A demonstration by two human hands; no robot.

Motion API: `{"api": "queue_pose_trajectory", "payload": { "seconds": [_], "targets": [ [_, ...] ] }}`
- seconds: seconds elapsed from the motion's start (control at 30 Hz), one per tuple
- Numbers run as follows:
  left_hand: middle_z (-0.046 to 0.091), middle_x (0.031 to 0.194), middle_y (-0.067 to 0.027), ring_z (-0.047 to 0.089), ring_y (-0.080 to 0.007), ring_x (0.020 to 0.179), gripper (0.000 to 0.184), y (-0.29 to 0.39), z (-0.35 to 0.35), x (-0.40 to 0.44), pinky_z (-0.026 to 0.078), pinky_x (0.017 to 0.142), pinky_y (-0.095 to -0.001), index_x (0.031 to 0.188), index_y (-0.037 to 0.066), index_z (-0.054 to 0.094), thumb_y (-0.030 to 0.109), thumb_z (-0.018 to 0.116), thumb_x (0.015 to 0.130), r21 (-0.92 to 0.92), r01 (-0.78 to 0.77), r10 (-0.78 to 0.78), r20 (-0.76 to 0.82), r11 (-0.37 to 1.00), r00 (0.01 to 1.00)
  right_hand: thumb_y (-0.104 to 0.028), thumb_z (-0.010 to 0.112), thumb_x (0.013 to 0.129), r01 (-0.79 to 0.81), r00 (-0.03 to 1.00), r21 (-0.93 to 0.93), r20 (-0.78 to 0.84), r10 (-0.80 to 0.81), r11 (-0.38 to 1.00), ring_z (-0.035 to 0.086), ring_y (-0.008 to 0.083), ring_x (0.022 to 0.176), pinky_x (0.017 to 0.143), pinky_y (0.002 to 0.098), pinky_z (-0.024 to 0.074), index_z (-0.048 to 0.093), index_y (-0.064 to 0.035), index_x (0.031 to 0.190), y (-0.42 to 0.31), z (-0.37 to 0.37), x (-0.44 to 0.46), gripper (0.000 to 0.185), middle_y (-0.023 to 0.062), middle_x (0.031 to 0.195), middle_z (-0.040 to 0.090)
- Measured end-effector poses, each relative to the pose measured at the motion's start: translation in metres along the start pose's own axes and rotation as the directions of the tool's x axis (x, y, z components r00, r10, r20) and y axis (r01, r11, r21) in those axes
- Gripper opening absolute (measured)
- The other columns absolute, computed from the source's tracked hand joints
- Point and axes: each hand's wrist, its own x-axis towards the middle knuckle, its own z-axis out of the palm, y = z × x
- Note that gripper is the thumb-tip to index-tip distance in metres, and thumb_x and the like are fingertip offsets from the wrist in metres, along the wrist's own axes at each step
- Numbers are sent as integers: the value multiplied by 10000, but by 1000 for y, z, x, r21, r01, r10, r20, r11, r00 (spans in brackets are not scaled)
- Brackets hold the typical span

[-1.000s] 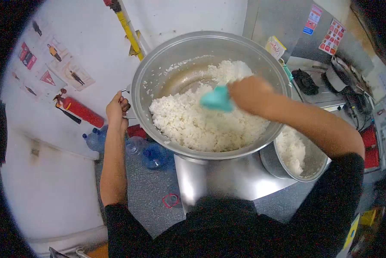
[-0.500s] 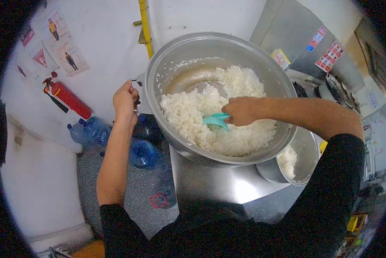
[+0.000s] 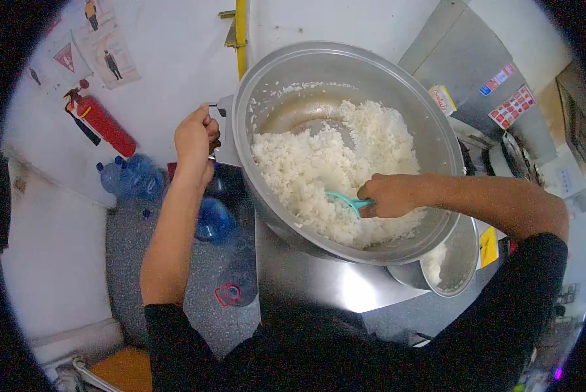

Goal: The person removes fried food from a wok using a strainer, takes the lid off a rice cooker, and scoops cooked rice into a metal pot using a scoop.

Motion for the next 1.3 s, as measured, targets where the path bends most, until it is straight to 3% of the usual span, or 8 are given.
{"api": "queue_pose_trajectory", "payload": {
  "seconds": [0.27, 0.33, 0.77, 0.83, 0.97, 1.13, 1.2, 1.3],
  "targets": [
    [328, 509, 36, 268, -79, 449, 278, 5, -1, -1, 201, 424, -251, 666, 126, 374, 238, 472, 902, 57, 27, -28, 16, 998, 999, -270, 566, 835, 170, 982, 27, -88, -167, 985, 553, 291, 576, 562, 399, 450, 591, 49, 846, 16, 1, 3, 321, 166, 630, 570],
    [328, 513, 40, 263, -76, 449, 277, 5, 0, -2, 202, 428, -248, 664, 125, 383, 235, 471, 903, 34, 38, -39, 18, 999, 999, -177, 564, 802, -116, 992, 501, 108, 70, 858, 472, 183, 426, 405, 322, 377, 578, 43, 788, 8, -10, -11, 220, 101, 547, 514],
    [394, 553, 35, 364, -85, 518, 245, 3, -4, -2, 284, 479, -244, 681, 146, 466, 282, 545, 868, 173, 44, -35, -58, 984, 998, -221, 546, 765, 141, 976, 784, -212, 47, 605, 360, 57, 326, 278, 228, 275, 628, -11, 881, 91, -23, -121, 253, 3, 508, 452],
    [428, 587, 34, 388, -96, 559, 238, -11, -22, 20, 348, 528, -240, 698, 149, 488, 311, 562, 856, 171, -8, 3, 33, 985, 999, -229, 529, 772, 99, 918, 857, -275, 286, 506, 374, 55, 315, 269, 224, 291, 636, -13, 891, 109, 2, -175, 269, 0, 488, 447],
    [378, 524, 43, 402, -92, 498, 279, -9, -33, 40, 427, 527, -271, 640, 164, 444, 265, 525, 887, 111, 105, -108, 18, 988, 994, -237, 520, 775, 66, 843, 883, -299, 447, 465, 386, 56, 309, 261, 224, 298, 640, -21, 906, 139, 65, -272, 280, 14, 479, 454],
    [342, 528, 61, 324, -61, 458, 280, 0, -8, 12, 290, 446, -197, 649, 164, 418, 259, 531, 887, 98, 94, -91, -33, 991, 995, -221, 531, 790, -468, 542, 686, -276, 794, 558, 566, 197, 458, 448, 330, 483, 598, 59, 915, 158, 169, -292, 314, 133, 586, 578],
    [335, 521, 63, 325, -59, 455, 285, 2, -8, 14, 297, 448, -194, 645, 163, 419, 257, 531, 889, 101, 73, -67, -55, 992, 996, -190, 536, 799, -539, 465, 213, -732, 498, 815, 626, 328, 655, 618, 418, 509, 534, 73, 1027, 221, 280, -236, 348, 217, 742, 621],
    [329, 514, 60, 335, -62, 454, 289, 3, -12, 15, 317, 456, -201, 640, 166, 421, 254, 525, 895, 125, 102, -99, -27, 987, 995, -154, 519, 805, -448, 496, 425, -614, 614, 787, 613, 397, 758, 671, 474, 490, 445, 49, 1153, 201, 343, -170, 410, 261, 847, 613]
  ]
}}
